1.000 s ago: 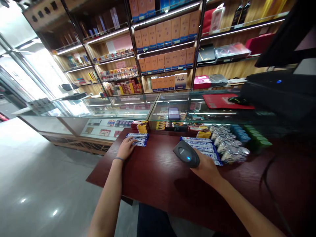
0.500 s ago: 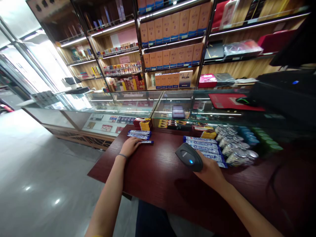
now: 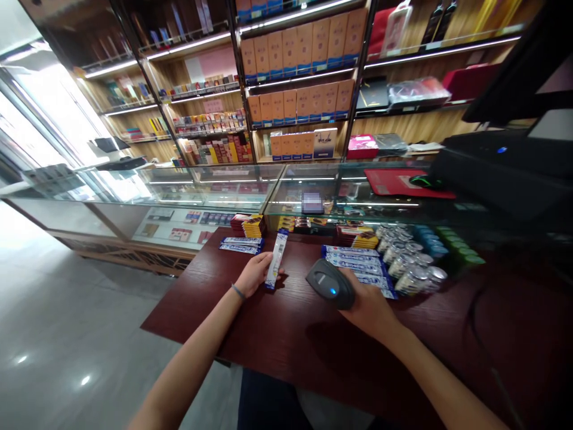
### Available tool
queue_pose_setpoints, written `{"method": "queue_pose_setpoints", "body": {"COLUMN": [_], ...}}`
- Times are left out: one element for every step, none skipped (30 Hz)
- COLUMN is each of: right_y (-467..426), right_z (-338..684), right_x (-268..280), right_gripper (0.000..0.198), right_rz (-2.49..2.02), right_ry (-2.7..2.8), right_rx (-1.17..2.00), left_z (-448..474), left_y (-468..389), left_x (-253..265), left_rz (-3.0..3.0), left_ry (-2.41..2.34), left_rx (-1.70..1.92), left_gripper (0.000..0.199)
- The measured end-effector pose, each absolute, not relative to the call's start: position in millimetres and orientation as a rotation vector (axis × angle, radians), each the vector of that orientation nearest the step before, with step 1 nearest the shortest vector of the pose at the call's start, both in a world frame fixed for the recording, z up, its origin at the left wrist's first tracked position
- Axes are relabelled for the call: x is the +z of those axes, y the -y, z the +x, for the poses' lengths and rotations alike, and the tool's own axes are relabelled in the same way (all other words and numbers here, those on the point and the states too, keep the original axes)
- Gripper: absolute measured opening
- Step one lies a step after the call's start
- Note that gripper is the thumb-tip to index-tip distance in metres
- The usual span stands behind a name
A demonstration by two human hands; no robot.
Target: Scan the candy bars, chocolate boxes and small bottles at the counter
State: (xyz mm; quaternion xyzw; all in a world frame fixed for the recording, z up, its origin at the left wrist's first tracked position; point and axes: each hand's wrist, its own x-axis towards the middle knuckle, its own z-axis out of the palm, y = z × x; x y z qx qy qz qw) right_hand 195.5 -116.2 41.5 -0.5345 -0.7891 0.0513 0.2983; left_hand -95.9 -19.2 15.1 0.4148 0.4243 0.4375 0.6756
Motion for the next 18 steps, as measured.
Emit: {"method": "queue_pose_setpoints", "body": {"right_y": [116.5,116.8,117.1,117.3,117.5,117.7,117.9,118.0,118.0,118.0,117.8,117.6,117.3,116.9,116.4,115.8,115.2,114.5], "right_z": [194.4,193.5,192.9,192.7,192.7,193.1,193.8,194.5,195.4,196.2,196.9,197.4,197.9,198.3,198.8,199.5,200.4,201.8], "right_x": [42.8,43.9,44.9,45.7,46.2,46.6,46.8,46.9,46.9,46.9,46.8,46.6,46.3,46.0,45.7,45.5,45.5,45.8], "right_gripper": [0.05,0.05,0.048,0.047,0.045,0.043,0.041,0.04,0.04,0.04,0.041,0.042,0.044,0.045,0.046,0.046,0.045,0.044], "right_rz": [-1.433,-1.442,-1.45,-1.46,-1.468,-1.473,-1.474,-1.471,-1.464,-1.458,-1.452,-1.448,-1.446,-1.446,-1.447,-1.453,-1.462,-1.477], "right_ry": [2.12,2.144,2.164,2.178,2.188,2.194,2.193,2.188,2.18,2.169,2.156,2.145,2.135,2.125,2.115,2.103,2.089,2.073], "right_rx": [0.144,0.154,0.164,0.17,0.174,0.177,0.178,0.178,0.18,0.181,0.182,0.183,0.183,0.185,0.188,0.192,0.197,0.203], "left_z": [-95.0,-94.7,-94.8,-95.1,-95.4,-95.7,-95.9,-95.9,-95.9,-95.8,-95.7,-95.4,-95.2,-95.0,-94.9,-95.1,-95.4,-95.9], "left_y": [20.7,21.8,22.5,22.7,22.6,22.4,22.2,22.0,22.0,22.2,22.4,22.7,23.0,23.2,23.3,23.2,22.9,22.4], "left_x": [16.1,16.9,17.2,17.0,16.5,15.7,15.0,14.5,14.3,14.6,15.1,16.0,16.8,17.6,18.2,18.5,18.6,18.7], "left_rz": [0.906,0.89,0.882,0.878,0.877,0.878,0.88,0.882,0.882,0.881,0.877,0.869,0.86,0.852,0.849,0.849,0.852,0.862], "left_ry": [-0.92,-0.894,-0.873,-0.862,-0.859,-0.861,-0.864,-0.864,-0.86,-0.85,-0.839,-0.831,-0.825,-0.822,-0.819,-0.816,-0.815,-0.814], "left_rx": [0.967,0.957,0.953,0.952,0.949,0.946,0.942,0.938,0.936,0.935,0.934,0.935,0.937,0.94,0.946,0.95,0.951,0.948], "left_gripper": [0.034,0.032,0.031,0.03,0.03,0.029,0.029,0.03,0.03,0.03,0.03,0.03,0.031,0.031,0.032,0.034,0.035,0.038]}}
